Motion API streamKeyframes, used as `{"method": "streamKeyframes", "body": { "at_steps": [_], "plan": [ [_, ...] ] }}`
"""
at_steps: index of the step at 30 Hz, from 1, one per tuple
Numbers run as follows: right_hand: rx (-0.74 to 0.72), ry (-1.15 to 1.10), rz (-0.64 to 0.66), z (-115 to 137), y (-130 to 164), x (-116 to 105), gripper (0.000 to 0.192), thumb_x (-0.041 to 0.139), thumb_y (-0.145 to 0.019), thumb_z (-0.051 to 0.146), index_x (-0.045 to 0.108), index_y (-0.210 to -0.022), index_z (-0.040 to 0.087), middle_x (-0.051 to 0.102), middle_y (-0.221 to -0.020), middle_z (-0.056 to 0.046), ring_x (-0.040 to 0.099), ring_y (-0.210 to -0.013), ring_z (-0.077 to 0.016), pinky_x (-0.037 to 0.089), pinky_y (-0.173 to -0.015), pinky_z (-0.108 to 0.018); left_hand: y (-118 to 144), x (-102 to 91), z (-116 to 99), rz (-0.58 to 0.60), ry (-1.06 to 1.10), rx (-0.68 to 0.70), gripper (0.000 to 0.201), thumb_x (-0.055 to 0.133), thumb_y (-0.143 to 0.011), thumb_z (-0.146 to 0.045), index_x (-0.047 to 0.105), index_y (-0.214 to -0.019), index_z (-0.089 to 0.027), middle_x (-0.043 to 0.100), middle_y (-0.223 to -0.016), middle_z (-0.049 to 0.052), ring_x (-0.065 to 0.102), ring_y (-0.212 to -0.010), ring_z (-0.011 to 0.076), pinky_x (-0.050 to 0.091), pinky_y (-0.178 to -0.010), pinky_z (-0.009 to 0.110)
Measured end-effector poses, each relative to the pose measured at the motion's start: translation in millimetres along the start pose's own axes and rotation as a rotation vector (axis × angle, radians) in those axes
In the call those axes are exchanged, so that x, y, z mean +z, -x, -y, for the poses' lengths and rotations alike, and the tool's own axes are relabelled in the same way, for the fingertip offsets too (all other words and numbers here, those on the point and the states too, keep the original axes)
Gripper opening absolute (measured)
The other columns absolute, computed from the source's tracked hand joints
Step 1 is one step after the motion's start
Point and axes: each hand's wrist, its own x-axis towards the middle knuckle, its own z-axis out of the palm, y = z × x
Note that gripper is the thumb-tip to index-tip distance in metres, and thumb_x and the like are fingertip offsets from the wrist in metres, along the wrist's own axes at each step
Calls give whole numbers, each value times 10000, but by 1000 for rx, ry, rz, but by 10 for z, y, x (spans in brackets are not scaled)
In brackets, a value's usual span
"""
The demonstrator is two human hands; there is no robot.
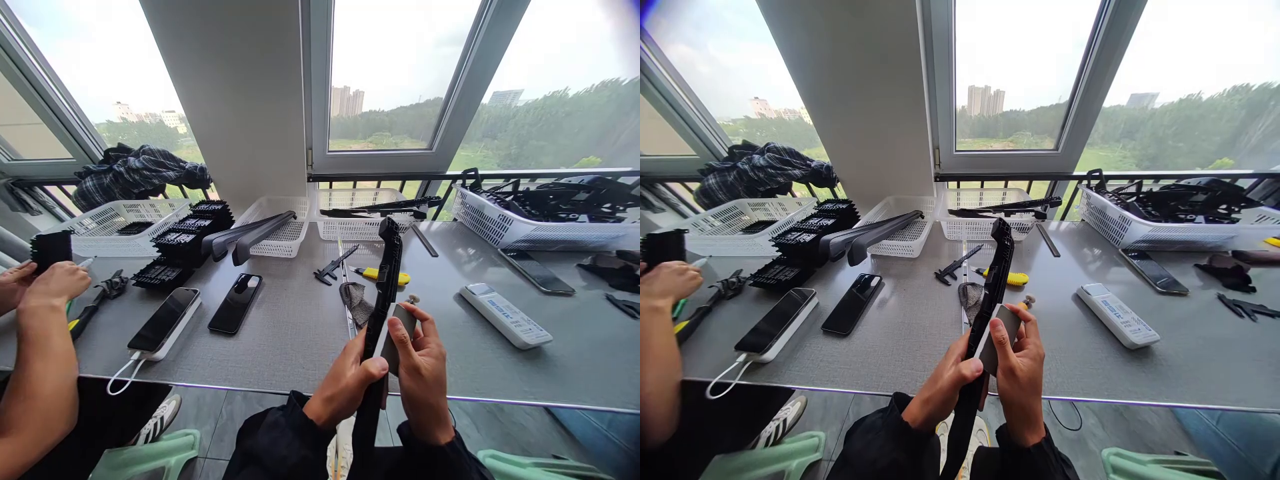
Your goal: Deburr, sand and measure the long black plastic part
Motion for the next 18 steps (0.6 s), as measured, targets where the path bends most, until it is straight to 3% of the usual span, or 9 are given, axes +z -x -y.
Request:
{"method": "streamKeyframes", "body": {
  "at_steps": [5,9,11,14,18],
  "plan": [
    [10,-33,-35,18,-58,-69,737,846,-774,676,629,-1311,220,732,-862,-16,675,-655,-186,562,-583,-288,-2,-13,-21,69,68,-45,560,589,-829,-413,612,-1318,-143,563,-575,-52,484,-395,110,382,-397,187],
    [-124,-80,-326,56,-55,-106,804,882,-786,594,593,-1433,213,764,-1012,-72,745,-851,-245,612,-732,-353,-28,5,24,71,70,-23,566,558,-871,-440,592,-1340,-125,555,-519,-57,467,-368,111,353,-384,177],
    [-213,-92,-413,87,6,-84,761,875,-824,536,592,-1448,205,773,-1063,-101,757,-930,-269,615,-792,-386,-55,17,44,51,94,-1,574,546,-886,-468,575,-1338,-115,588,-515,-41,485,-368,119,367,-396,184],
    [-239,-73,-341,144,147,-6,603,840,-865,508,659,-1346,193,793,-1110,-129,767,-978,-296,620,-829,-426,-85,22,42,-2,151,-4,593,583,-881,-486,533,-1345,-121,647,-573,-19,548,-419,139,417,-432,202],
    [-297,68,-136,188,286,87,423,770,-913,502,737,-1212,204,817,-1130,-123,753,-1066,-313,587,-930,-448,-86,16,23,-123,172,29,588,605,-928,-575,539,-1334,-154,587,-587,-59,491,-428,118,399,-441,208]
  ]
}}
